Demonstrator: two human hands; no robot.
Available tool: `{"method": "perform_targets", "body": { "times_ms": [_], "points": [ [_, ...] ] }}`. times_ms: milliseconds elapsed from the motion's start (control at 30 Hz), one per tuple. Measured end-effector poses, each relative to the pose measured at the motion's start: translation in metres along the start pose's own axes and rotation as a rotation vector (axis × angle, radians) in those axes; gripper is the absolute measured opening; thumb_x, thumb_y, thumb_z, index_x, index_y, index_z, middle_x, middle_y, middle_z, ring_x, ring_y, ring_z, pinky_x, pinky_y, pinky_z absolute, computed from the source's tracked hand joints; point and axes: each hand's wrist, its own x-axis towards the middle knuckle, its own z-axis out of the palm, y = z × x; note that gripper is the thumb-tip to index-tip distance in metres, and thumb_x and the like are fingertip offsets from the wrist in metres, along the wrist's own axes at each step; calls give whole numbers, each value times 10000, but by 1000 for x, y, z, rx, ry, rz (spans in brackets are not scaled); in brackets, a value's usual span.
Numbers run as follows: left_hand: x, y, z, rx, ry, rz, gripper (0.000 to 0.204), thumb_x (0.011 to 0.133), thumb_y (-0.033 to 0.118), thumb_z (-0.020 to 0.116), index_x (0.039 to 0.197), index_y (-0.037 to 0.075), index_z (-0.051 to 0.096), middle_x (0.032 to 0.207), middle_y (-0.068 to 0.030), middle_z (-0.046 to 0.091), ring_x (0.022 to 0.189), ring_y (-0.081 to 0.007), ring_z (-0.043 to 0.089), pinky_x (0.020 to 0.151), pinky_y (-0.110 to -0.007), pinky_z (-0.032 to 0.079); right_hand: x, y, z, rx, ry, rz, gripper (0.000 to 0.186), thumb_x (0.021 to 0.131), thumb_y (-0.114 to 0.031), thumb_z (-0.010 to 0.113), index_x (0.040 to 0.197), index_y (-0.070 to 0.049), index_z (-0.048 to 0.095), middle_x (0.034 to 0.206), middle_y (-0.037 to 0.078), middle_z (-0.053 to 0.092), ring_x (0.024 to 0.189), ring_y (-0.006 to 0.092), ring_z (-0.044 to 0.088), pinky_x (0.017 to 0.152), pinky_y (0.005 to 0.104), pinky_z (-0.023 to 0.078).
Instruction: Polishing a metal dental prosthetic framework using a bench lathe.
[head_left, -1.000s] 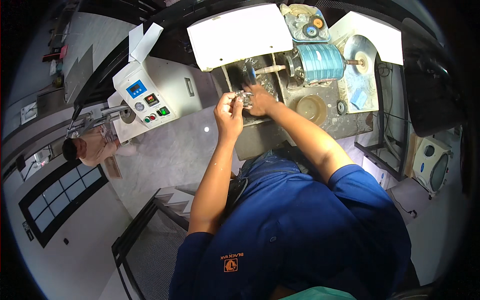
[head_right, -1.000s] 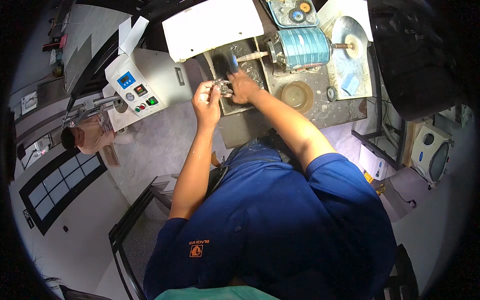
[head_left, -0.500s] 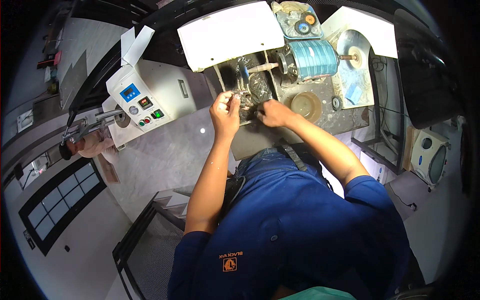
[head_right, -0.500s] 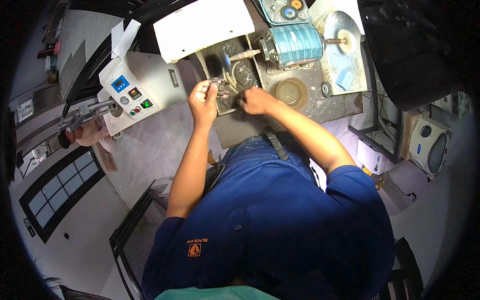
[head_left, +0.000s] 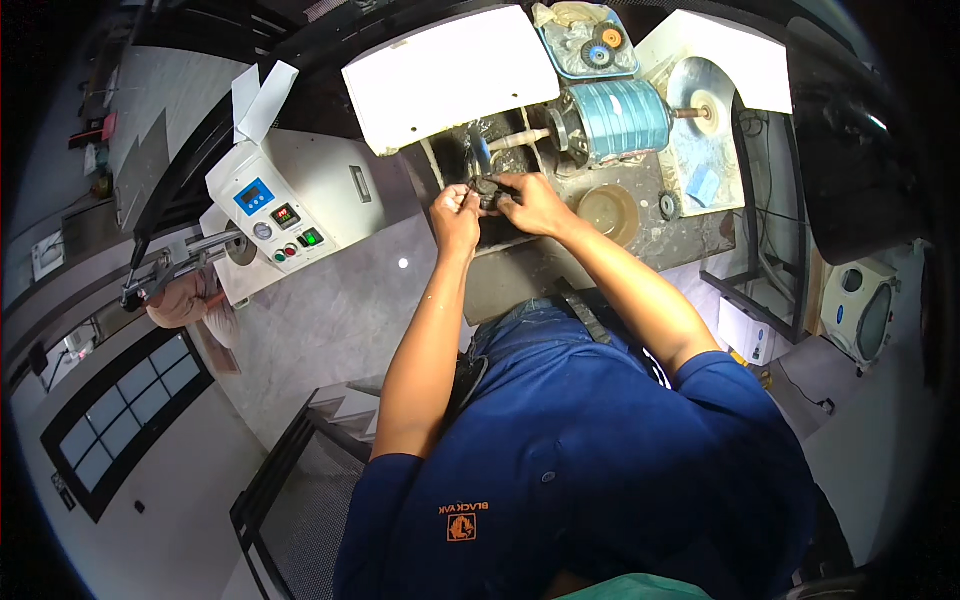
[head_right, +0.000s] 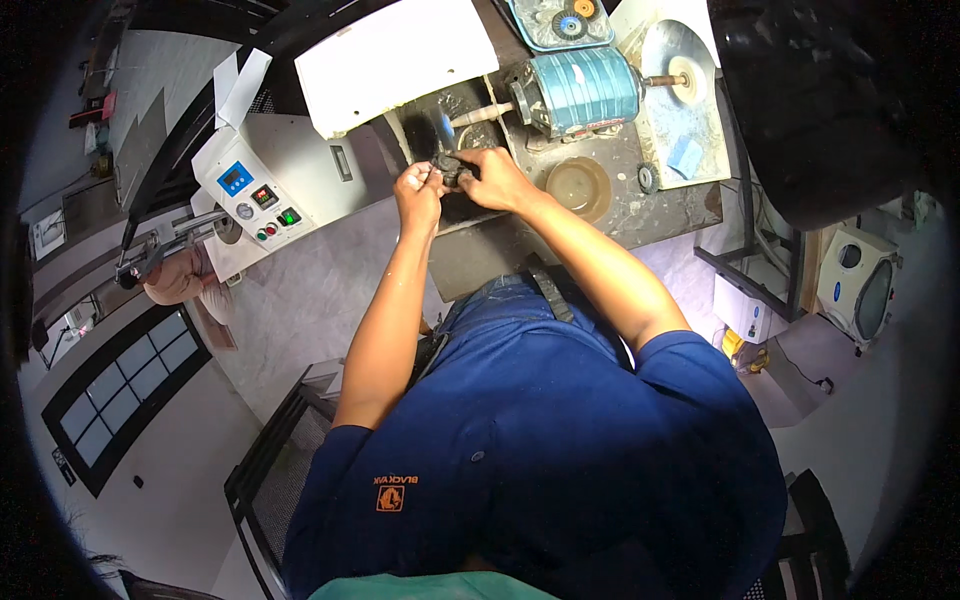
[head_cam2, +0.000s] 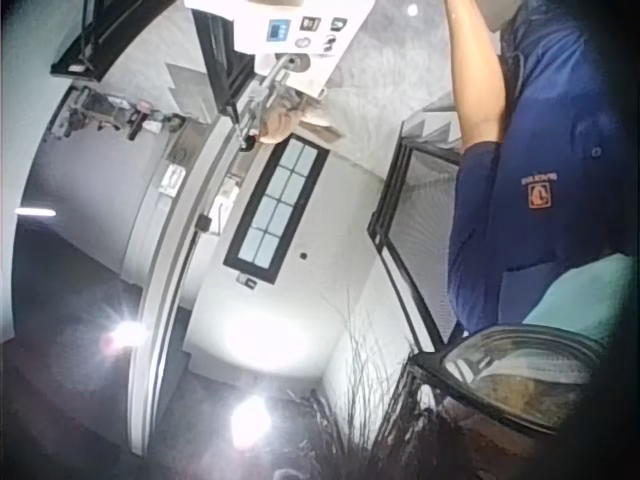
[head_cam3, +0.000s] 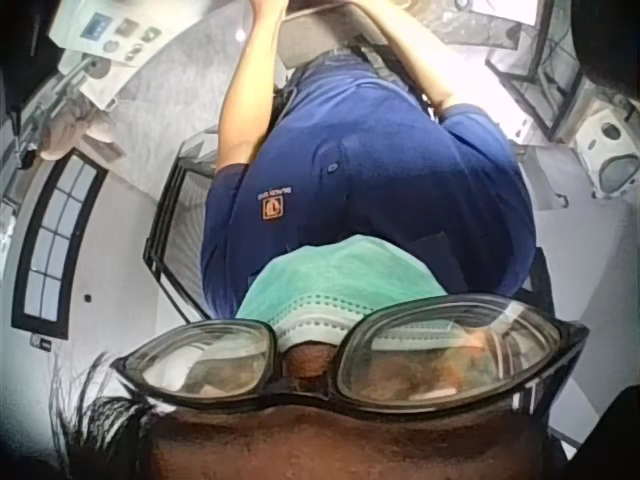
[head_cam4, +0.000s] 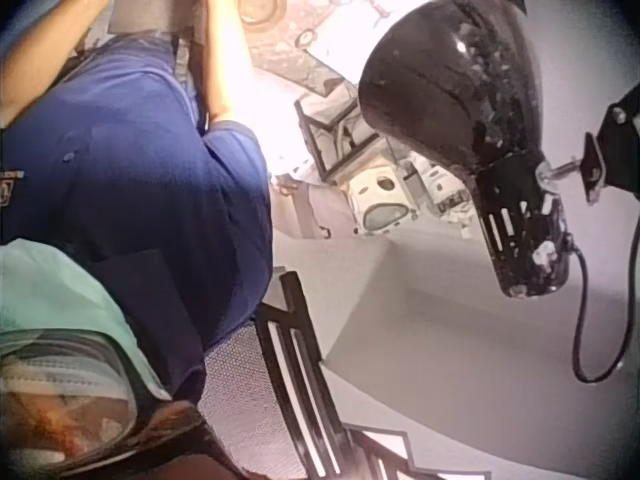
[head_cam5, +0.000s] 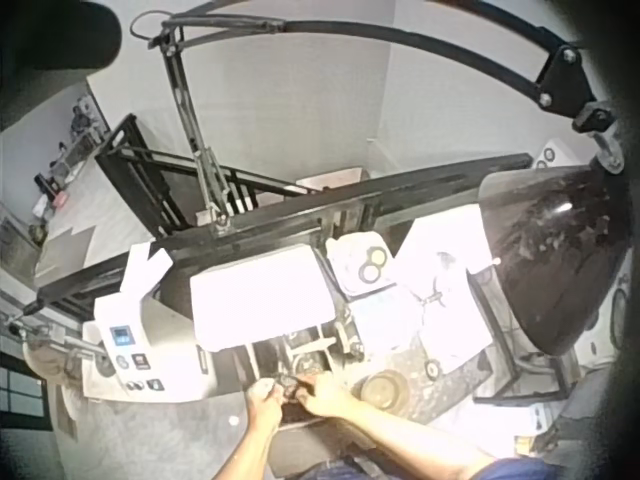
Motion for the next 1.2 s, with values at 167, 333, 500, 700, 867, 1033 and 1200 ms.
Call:
{"method": "perform_targets", "body": {
  "times_ms": [167, 333, 500, 700, 867, 1033, 1200],
  "points": [
    [15, -1, 13, -77, 47, -97, 43, 877, -36, 553, 847, -42, 584, 735, -68, 614, 561, -114, 567, 517, -254, 492, 8, 13, 0, -22, 27, 315, 305, 758, -113, 596, 1021, 26, 663, 870, 283, 636, 865, 345, 668, 779, 386, 509],
    [30, 10, 16, 53, 31, -153, 66, 889, -14, 531, 883, -51, 585, 763, -69, 591, 595, -122, 558, 522, -267, 480, 20, 12, 1, -98, 71, 359, 274, 781, -117, 604, 1019, 1, 671, 892, 274, 626, 887, 373, 648, 810, 401, 498],
    [35, 20, 18, 115, -18, -184, 72, 877, -24, 528, 845, -42, 590, 711, -55, 573, 574, -111, 530, 531, -270, 480, 20, 14, 5, -86, 108, 366, 240, 780, -117, 611, 981, -6, 680, 872, 268, 631, 875, 382, 643, 791, 409, 499],
    [28, 19, 5, 85, -51, -29, 113, 895, -14, 511, 808, -37, 579, 665, -56, 574, 540, -114, 564, 458, -279, 482, 8, 0, 13, -53, 138, 344, 216, 769, -119, 627, 943, -5, 684, 841, 256, 639, 848, 381, 646, 766, 416, 499],
    [47, 7, 2, 289, -107, -46, 131, 908, 33, 537, 794, -22, 570, 624, -34, 543, 528, -110, 545, 472, -266, 465, 10, 8, 19, 22, 198, 353, 203, 757, -117, 633, 918, -7, 691, 839, 254, 640, 836, 379, 649, 751, 416, 501],
    [54, 5, 2, 279, -103, -73, 136, 907, 42, 543, 789, -20, 565, 613, -38, 545, 509, -106, 531, 425, -281, 453, 12, 5, 19, -26, 182, 373, 198, 752, -110, 635, 913, -10, 694, 837, 251, 642, 833, 371, 653, 736, 408, 503],
    [44, 19, 3, 253, -115, -5, 124, 901, 29, 546, 790, -25, 560, 615, -55, 559, 477, -114, 526, 406, -281, 449, 6, 8, 23, 17, 243, 325, 211, 752, -110, 633, 930, -15, 694, 846, 251, 642, 837, 378, 649, 744, 409, 502]
  ]
}}
